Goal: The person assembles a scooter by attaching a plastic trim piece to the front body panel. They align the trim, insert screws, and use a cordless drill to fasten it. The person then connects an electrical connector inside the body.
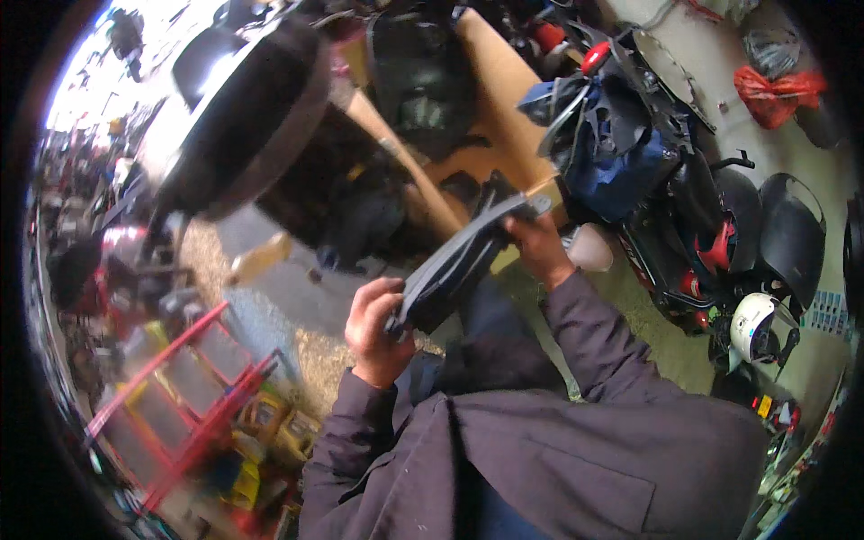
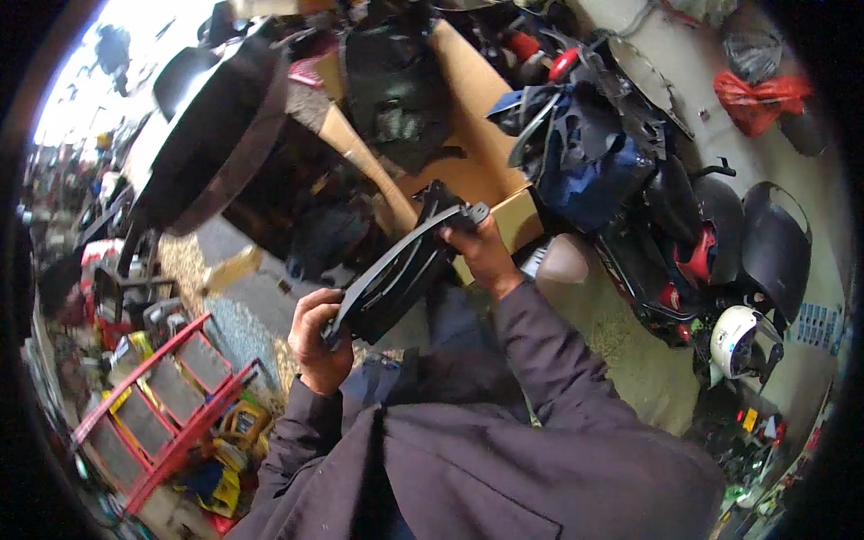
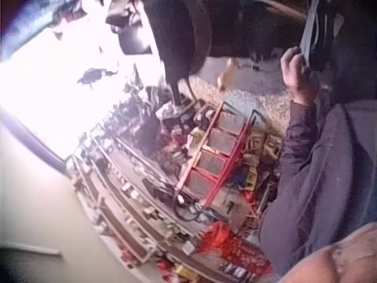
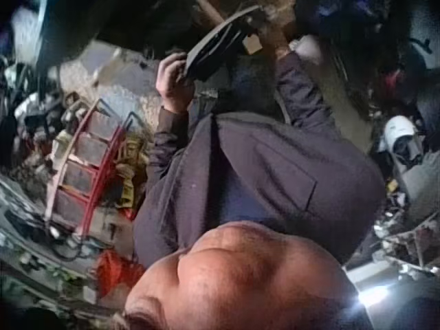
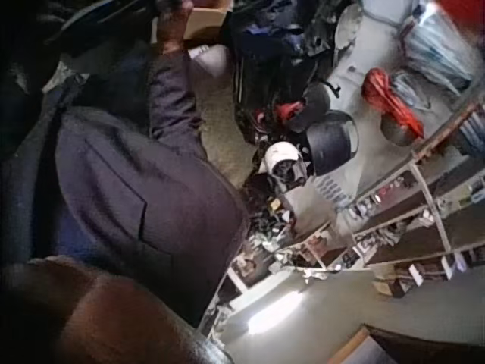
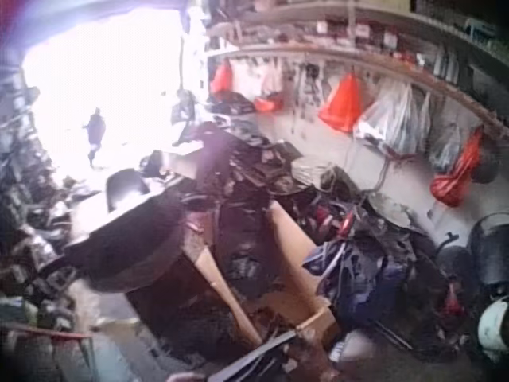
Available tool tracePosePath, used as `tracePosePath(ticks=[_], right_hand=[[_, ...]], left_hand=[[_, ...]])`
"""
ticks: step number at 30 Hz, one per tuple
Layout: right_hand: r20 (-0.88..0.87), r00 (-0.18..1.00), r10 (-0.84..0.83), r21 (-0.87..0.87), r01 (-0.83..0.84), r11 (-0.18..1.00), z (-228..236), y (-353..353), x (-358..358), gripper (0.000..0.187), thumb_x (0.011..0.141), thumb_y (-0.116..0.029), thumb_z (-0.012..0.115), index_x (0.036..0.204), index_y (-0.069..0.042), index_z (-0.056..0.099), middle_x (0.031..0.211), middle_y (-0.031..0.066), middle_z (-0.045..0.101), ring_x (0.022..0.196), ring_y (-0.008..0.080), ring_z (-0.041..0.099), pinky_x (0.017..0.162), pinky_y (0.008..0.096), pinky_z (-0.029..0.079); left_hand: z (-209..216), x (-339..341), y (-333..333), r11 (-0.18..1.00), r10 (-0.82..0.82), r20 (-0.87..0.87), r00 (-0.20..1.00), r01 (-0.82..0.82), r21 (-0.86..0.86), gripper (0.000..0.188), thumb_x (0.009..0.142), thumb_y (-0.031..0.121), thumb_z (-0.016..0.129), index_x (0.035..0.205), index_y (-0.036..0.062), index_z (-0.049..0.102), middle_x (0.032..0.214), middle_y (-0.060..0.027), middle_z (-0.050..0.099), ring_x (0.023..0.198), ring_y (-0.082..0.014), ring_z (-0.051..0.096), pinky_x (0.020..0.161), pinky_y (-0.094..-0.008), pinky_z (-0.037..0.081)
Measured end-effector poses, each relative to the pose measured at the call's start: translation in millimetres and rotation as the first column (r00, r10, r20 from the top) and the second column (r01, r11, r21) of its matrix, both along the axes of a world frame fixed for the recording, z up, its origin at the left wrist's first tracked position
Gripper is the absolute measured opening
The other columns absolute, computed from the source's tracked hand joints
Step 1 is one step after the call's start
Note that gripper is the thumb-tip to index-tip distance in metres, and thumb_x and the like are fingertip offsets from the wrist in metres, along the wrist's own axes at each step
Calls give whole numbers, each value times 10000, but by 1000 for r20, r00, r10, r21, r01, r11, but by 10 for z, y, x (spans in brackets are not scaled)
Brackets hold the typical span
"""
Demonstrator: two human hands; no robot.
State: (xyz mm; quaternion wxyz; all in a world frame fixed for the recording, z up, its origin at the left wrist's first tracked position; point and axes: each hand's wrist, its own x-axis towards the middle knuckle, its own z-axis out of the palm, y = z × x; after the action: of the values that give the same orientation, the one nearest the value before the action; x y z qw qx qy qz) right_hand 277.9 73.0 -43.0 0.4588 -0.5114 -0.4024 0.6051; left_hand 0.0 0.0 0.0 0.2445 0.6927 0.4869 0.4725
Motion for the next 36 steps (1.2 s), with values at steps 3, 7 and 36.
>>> tracePosePath(ticks=[3,7,36], right_hand=[[428,890,159,192,-262,946,209,-411,-690,223,904,-2,641,1110,-24,723,1136,106,700,1058,245,654,933,374,530],[680,732,-33,638,-570,518,401,-794,-1783,317,824,46,634,1116,-34,730,1165,175,686,1105,385,638,986,434,510],[-545,606,580,-397,-795,458,271,-493,-7343,247,956,-235,589,1101,-57,680,1084,90,703,1035,243,647,940,465,490]], left_hand=[[254,-578,-787,991,69,-65,996,-60,120,361,646,-75,716,974,25,603,1182,-228,633,1037,-411,644,879,-464,552],[492,-1274,-1682,980,141,-112,984,-123,158,407,676,-95,737,1037,28,594,1271,-262,587,1122,-424,634,911,-467,562],[364,-5454,-2127,746,607,476,636,-250,-617,760,773,81,684,1476,1,409,1415,-209,513,1341,-289,492,1123,-401,402]])
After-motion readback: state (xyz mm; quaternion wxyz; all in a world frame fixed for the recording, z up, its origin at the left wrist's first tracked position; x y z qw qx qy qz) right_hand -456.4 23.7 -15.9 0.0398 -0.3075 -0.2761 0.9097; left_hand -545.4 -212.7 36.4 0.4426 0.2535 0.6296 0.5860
